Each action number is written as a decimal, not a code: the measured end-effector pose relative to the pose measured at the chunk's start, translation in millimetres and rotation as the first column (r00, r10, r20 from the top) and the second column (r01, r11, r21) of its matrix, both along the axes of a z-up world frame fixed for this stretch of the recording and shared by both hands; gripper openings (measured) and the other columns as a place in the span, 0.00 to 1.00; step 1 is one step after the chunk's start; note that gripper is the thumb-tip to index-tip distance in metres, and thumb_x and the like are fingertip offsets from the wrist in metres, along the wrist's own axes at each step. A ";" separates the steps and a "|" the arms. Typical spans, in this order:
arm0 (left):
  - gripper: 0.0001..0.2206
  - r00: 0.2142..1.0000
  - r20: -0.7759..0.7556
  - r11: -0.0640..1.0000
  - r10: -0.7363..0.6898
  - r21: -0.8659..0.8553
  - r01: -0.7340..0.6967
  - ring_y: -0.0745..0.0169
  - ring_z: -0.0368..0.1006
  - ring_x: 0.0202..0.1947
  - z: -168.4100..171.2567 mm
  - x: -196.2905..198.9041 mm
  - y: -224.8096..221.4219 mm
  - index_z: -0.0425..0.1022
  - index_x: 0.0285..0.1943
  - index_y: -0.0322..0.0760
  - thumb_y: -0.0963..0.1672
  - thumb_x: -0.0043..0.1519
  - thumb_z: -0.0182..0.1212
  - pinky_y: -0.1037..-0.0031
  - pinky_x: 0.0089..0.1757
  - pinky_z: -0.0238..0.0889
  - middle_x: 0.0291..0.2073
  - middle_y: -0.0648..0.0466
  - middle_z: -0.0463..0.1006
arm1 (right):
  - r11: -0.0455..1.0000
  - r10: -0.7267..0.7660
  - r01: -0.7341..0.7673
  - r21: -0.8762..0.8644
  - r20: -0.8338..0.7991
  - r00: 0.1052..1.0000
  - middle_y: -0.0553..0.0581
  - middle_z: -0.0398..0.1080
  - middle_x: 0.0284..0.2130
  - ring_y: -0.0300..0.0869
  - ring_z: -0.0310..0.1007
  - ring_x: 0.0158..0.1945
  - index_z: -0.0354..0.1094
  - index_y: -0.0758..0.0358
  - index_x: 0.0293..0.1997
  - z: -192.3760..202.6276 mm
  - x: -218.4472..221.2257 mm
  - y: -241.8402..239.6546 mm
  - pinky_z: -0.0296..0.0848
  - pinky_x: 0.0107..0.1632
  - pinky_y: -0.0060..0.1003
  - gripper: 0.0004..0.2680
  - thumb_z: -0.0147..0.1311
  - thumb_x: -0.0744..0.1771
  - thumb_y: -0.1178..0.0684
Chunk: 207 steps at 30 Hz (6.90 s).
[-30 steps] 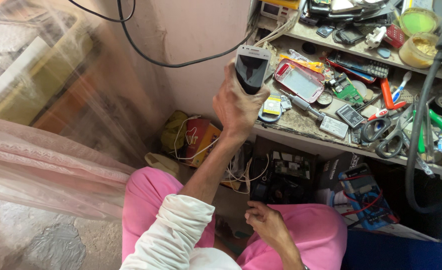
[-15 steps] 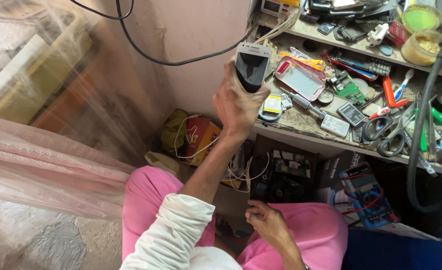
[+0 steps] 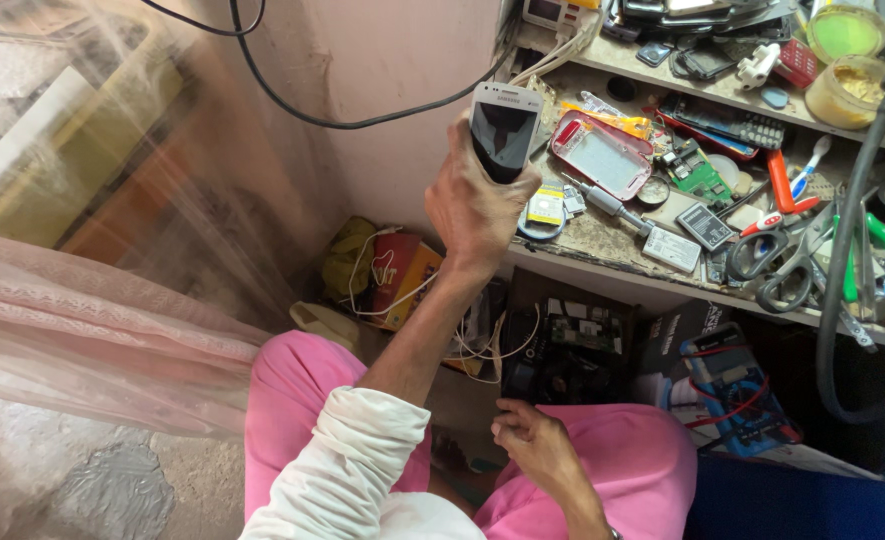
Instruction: The person disassembles a white Samsung smartphone, removes the motherboard, and uses scissors to trim a ribbon cable. They then reassemble the phone, insert the battery, and power it on to verify functionality.
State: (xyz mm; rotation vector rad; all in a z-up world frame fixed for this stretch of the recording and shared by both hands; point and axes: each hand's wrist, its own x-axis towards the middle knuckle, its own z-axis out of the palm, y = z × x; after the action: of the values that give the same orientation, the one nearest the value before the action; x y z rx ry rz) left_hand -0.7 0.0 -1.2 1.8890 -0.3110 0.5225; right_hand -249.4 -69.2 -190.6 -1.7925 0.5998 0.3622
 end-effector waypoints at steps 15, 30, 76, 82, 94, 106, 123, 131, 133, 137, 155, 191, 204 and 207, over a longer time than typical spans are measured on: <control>0.33 1.000 -0.001 1.000 -0.014 -0.012 0.014 0.54 0.83 0.37 0.9 -0.1 0.8 0.61 0.64 0.42 0.46 0.50 0.74 0.65 0.39 0.77 0.39 0.51 0.83 | 0.999 0.020 -0.019 -0.034 0.008 1.000 0.58 0.80 0.47 0.40 0.82 0.43 0.64 0.64 0.64 1.9 0.6 0.3 0.81 0.41 0.33 0.20 0.58 0.64 0.57; 0.33 0.999 0.011 0.999 -0.035 -0.009 0.035 0.55 0.83 0.39 2.5 -1.5 2.5 0.60 0.64 0.40 0.46 0.51 0.75 0.65 0.41 0.77 0.41 0.51 0.83 | 1.000 -0.014 0.013 0.023 0.017 1.000 0.58 0.80 0.46 0.40 0.81 0.42 0.65 0.65 0.64 1.7 -0.4 0.8 0.79 0.41 0.33 0.20 0.57 0.64 0.58; 0.32 1.000 -0.014 1.000 -0.010 0.006 0.010 0.56 0.82 0.35 -1.6 0.3 -0.7 0.62 0.63 0.42 0.46 0.50 0.75 0.67 0.38 0.78 0.41 0.51 0.83 | 1.000 -0.011 0.011 0.013 0.004 1.000 0.56 0.81 0.44 0.40 0.81 0.41 0.67 0.62 0.63 -7.0 -1.0 -2.8 0.79 0.40 0.33 0.20 0.59 0.63 0.57; 0.35 0.997 -0.048 0.983 -0.059 -0.174 0.050 0.54 0.83 0.38 10.6 -3.8 7.8 0.62 0.64 0.40 0.46 0.48 0.75 0.69 0.40 0.80 0.43 0.49 0.82 | 0.999 -0.037 0.036 -0.008 -0.034 0.999 0.54 0.82 0.42 0.39 0.80 0.39 0.68 0.60 0.63 -19.6 -1.0 -5.6 0.78 0.38 0.32 0.19 0.59 0.64 0.56; 0.33 0.843 -0.394 0.880 -0.367 0.147 0.452 0.39 0.80 0.39 -27.6 -147.2 92.1 0.66 0.62 0.41 0.48 0.46 0.72 0.58 0.41 0.73 0.36 0.40 0.82 | 0.586 -0.498 -0.052 0.809 0.410 0.764 0.62 0.70 0.56 0.47 0.71 0.58 0.59 0.71 0.67 51.0 -0.9 0.2 0.71 0.58 0.41 0.23 0.51 0.69 0.41; 0.33 0.764 -0.522 0.843 -0.380 0.144 0.518 0.33 0.79 0.39 -70.5 -175.5 105.7 0.63 0.60 0.32 0.49 0.48 0.71 0.54 0.40 0.73 0.39 0.36 0.80 | 0.248 -0.565 -0.092 0.964 0.221 0.795 0.62 0.71 0.56 0.46 0.71 0.58 0.62 0.71 0.64 65.1 -6.6 38.2 0.67 0.64 0.42 0.16 0.40 0.75 0.46; 0.24 0.092 -0.433 0.439 -0.897 -0.839 0.321 0.68 0.68 0.28 -92.6 -172.4 126.1 0.63 0.67 0.29 0.47 0.63 0.52 0.77 0.31 0.62 0.33 0.50 0.71 | 0.780 -0.624 0.435 0.450 0.615 0.482 0.62 0.77 0.45 0.45 0.81 0.40 0.64 0.65 0.58 148.6 8.7 -1.0 0.80 0.33 0.32 0.11 0.51 0.70 0.54; 0.26 0.030 -0.245 0.246 -0.969 -0.947 0.206 0.56 0.78 0.46 -70.8 -170.6 140.9 0.63 0.72 0.20 0.45 0.68 0.46 0.70 0.50 0.72 0.49 0.38 0.79 | 0.346 0.251 0.712 -0.611 0.791 0.558 0.62 0.78 0.44 0.48 0.79 0.44 0.76 0.69 0.52 208.5 85.6 -112.8 0.77 0.49 0.41 0.06 0.64 0.70 0.62; 0.25 0.090 -0.307 0.318 -0.947 -0.933 0.168 0.57 0.78 0.49 -63.1 -169.2 139.5 0.62 0.71 0.24 0.44 0.64 0.47 0.68 0.50 0.72 0.55 0.41 0.78 | 0.160 0.387 0.655 -0.738 0.658 0.646 0.61 0.78 0.48 0.50 0.80 0.50 0.78 0.65 0.49 202.8 100.8 -124.9 0.77 0.54 0.43 0.06 0.65 0.67 0.62; 0.25 0.122 -0.335 0.352 -0.934 -0.923 0.155 0.58 0.78 0.52 -52.3 -168.3 145.8 0.61 0.70 0.30 0.42 0.62 0.47 0.67 0.51 0.73 0.60 0.40 0.75 | 0.059 0.433 0.530 -0.846 0.499 0.750 0.63 0.77 0.51 0.54 0.78 0.52 0.77 0.66 0.51 189.9 109.1 -124.2 0.75 0.55 0.47 0.08 0.66 0.67 0.58; 0.17 0.327 -0.480 0.536 -0.814 -0.837 0.107 0.72 0.73 0.41 -104.7 -186.1 128.4 0.67 0.61 0.34 0.41 0.63 0.52 0.77 0.43 0.70 0.44 0.55 0.77 | 0.891 -0.430 0.289 0.349 0.448 0.784 0.53 0.76 0.35 0.33 0.73 0.36 0.72 0.70 0.49 95.2 -27.0 67.4 0.75 0.38 0.26 0.07 0.58 0.67 0.62; 0.24 0.516 -0.558 0.759 -0.650 -0.439 0.481 0.69 0.73 0.41 -104.7 -203.4 111.2 0.72 0.62 0.30 0.49 0.60 0.65 0.74 0.44 0.71 0.41 0.51 0.80 | 0.720 -0.565 0.176 0.671 0.421 0.709 0.57 0.73 0.51 0.40 0.73 0.52 0.67 0.70 0.61 51.6 -63.7 69.4 0.75 0.56 0.35 0.16 0.59 0.66 0.67; 0.19 0.398 -0.476 0.619 -0.784 -0.637 0.459 0.71 0.70 0.45 -117.1 -202.1 114.8 0.73 0.61 0.29 0.47 0.66 0.59 0.76 0.48 0.67 0.44 0.53 0.77 | 0.716 -0.567 0.196 0.670 0.394 0.724 0.56 0.76 0.49 0.38 0.75 0.51 0.69 0.70 0.61 49.5 -64.6 63.0 0.75 0.57 0.34 0.16 0.60 0.66 0.63; 0.22 0.399 -0.504 0.643 -0.766 -0.620 0.450 0.70 0.69 0.45 -117.7 -202.0 112.9 0.71 0.65 0.30 0.46 0.64 0.60 0.75 0.47 0.67 0.45 0.54 0.77 | 0.767 -0.558 0.255 0.589 0.416 0.718 0.58 0.75 0.49 0.37 0.75 0.49 0.68 0.73 0.63 56.2 -61.7 66.1 0.75 0.54 0.33 0.16 0.58 0.67 0.65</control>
State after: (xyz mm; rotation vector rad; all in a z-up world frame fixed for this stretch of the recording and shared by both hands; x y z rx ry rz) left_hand -202.7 112.9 -118.8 1.2727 -0.3116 -0.7002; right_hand -311.1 -3.1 -134.4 -1.1165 0.4102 -0.3318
